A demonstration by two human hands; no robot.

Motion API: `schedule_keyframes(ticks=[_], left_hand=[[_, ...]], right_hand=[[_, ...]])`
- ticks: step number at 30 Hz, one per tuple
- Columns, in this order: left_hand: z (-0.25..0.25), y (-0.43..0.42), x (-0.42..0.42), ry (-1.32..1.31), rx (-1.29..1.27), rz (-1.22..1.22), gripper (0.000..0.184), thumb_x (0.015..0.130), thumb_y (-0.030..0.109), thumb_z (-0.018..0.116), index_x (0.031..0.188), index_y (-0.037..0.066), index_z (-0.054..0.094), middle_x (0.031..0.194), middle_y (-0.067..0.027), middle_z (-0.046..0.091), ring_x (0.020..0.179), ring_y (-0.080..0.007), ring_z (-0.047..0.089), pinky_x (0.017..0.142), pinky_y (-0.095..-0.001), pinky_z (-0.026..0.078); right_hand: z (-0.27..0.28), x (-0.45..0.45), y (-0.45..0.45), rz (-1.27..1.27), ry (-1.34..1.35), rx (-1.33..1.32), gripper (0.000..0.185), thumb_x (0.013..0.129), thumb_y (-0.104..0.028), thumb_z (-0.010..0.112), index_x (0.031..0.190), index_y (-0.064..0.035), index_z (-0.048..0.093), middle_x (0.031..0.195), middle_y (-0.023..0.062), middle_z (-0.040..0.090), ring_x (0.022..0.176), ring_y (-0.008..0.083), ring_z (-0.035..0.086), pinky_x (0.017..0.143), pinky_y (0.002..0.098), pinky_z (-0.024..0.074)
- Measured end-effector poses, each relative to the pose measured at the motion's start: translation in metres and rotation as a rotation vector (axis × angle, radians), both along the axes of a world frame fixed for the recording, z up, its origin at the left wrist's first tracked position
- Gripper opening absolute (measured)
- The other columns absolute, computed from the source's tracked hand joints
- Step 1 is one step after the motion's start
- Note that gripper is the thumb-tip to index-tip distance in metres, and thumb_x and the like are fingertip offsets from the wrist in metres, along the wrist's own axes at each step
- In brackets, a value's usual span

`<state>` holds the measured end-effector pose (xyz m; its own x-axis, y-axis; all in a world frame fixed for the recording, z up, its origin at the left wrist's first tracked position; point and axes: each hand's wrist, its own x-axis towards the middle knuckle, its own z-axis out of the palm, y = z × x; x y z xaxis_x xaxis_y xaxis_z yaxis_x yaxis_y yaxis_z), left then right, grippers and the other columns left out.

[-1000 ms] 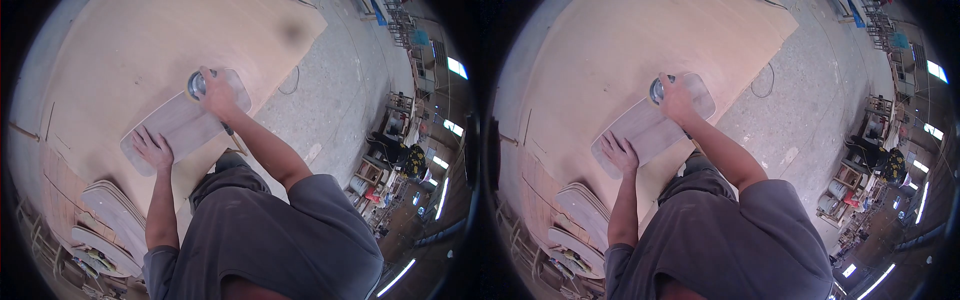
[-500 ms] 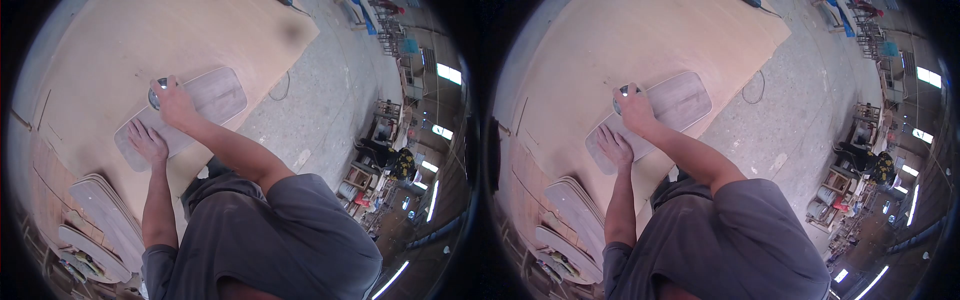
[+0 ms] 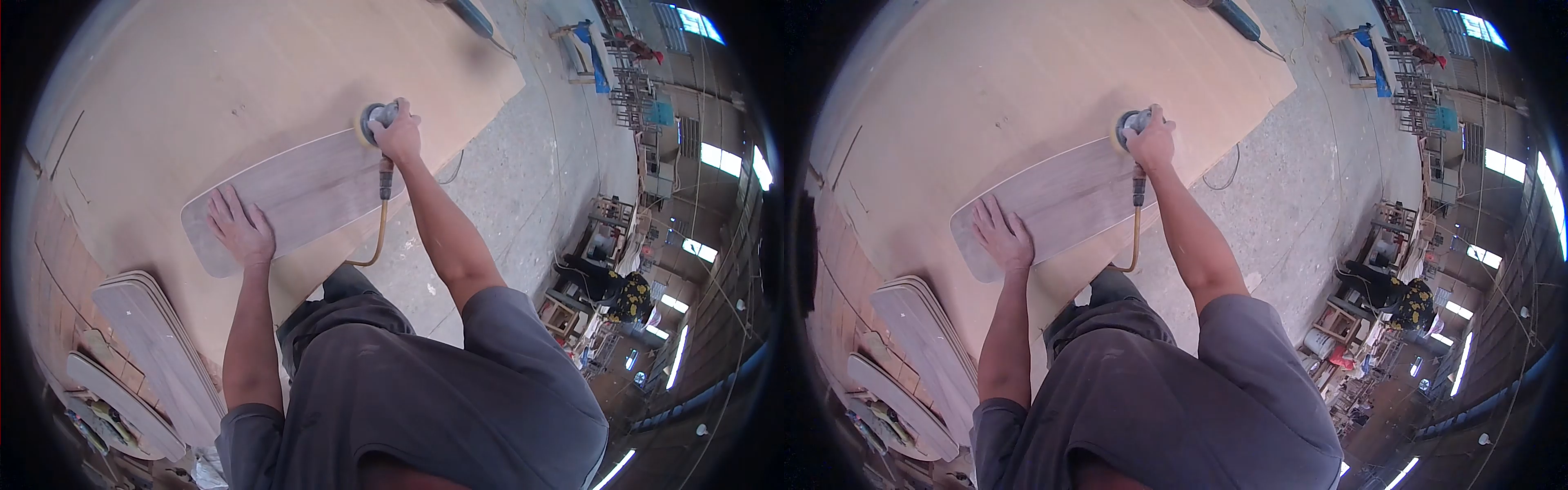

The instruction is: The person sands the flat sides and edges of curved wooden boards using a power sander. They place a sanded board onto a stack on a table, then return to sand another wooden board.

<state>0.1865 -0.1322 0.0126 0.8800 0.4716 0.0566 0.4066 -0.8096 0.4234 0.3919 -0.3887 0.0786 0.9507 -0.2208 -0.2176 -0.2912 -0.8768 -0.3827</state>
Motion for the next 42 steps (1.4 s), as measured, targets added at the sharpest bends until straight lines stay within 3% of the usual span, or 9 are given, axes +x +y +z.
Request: schedule_keyframes(ticks=[2,14,20,26,32,35,38,42], left_hand=[[0.0,-0.001,0.0,-0.005,-0.005,0.002,0.064,0.097,0.029,0.051,0.156,0.009,0.036,0.164,-0.0181,0.026,0.153,-0.0365,0.021,0.125,-0.0534,0.01],[-0.001,0.0,-0.002,-0.04,-0.011,0.007,0.061,0.1,0.03,0.05,0.156,0.01,0.037,0.163,-0.0188,0.029,0.152,-0.037,0.024,0.124,-0.0533,0.012],[-0.001,0.001,-0.003,-0.028,-0.013,0.023,0.061,0.098,0.031,0.053,0.155,0.012,0.039,0.163,-0.0176,0.029,0.153,-0.0353,0.022,0.125,-0.0535,0.012],[-0.001,0.001,-0.003,-0.028,-0.01,0.025,0.059,0.1,0.03,0.05,0.155,0.012,0.039,0.163,-0.0176,0.03,0.152,-0.036,0.024,0.124,-0.0531,0.013],[-0.002,0.002,-0.004,-0.034,-0.01,0.023,0.061,0.099,0.031,0.052,0.155,0.012,0.039,0.163,-0.0174,0.029,0.152,-0.0352,0.023,0.124,-0.0539,0.012],[-0.004,0.002,-0.004,-0.035,-0.01,0.023,0.061,0.099,0.031,0.053,0.155,0.012,0.039,0.163,-0.0175,0.029,0.152,-0.0355,0.023,0.124,-0.0541,0.013],[-0.008,0.001,-0.005,-0.06,0.001,0.017,0.061,0.098,0.031,0.053,0.155,0.012,0.039,0.163,-0.0176,0.029,0.152,-0.0358,0.023,0.124,-0.0544,0.013],[-0.007,0.001,-0.004,-0.074,-0.007,0.022,0.061,0.099,0.032,0.052,0.155,0.012,0.039,0.163,-0.0173,0.03,0.152,-0.0362,0.024,0.124,-0.0543,0.013]], right_hand=[[0.002,0.0,0.0,-0.034,0.022,-0.009,0.079,0.078,-0.033,0.079,0.145,-0.0156,0.039,0.127,0.0325,0.05,0.103,0.0488,0.064,0.092,0.0497,0.0541],[0.046,-0.055,0.119,0.379,-0.01,0.044,0.077,0.081,-0.024,0.081,0.145,-0.0168,0.039,0.129,0.0288,0.045,0.102,0.0476,0.064,0.085,0.0511,0.0562],[0.032,-0.039,0.102,0.231,-0.065,0.033,0.077,0.082,-0.024,0.081,0.146,-0.0168,0.039,0.128,0.028,0.045,0.103,0.0476,0.064,0.085,0.0513,0.056],[0.043,-0.115,0.099,0.346,-0.005,0.012,0.078,0.081,-0.026,0.081,0.146,-0.0175,0.04,0.128,0.0277,0.046,0.104,0.0468,0.064,0.087,0.0512,0.0553],[0.036,-0.093,0.058,0.045,-0.022,-0.017,0.079,0.081,-0.024,0.081,0.147,-0.0179,0.04,0.13,0.0264,0.046,0.103,0.047,0.064,0.087,0.052,0.0547],[0.038,-0.122,0.058,0.089,-0.026,0.012,0.077,0.08,-0.023,0.082,0.146,-0.0181,0.042,0.13,0.0255,0.047,0.103,0.0461,0.064,0.086,0.0516,0.0549],[0.045,-0.181,0.078,0.345,-0.029,0.025,0.075,0.079,-0.023,0.082,0.144,-0.0177,0.044,0.13,0.0261,0.047,0.104,0.0461,0.064,0.086,0.0515,0.0548],[0.033,-0.188,0.058,0.294,-0.029,0.067,0.076,0.077,-0.023,0.083,0.143,-0.017,0.045,0.126,0.027,0.05,0.104,0.0473,0.063,0.086,0.0512,0.0546]])
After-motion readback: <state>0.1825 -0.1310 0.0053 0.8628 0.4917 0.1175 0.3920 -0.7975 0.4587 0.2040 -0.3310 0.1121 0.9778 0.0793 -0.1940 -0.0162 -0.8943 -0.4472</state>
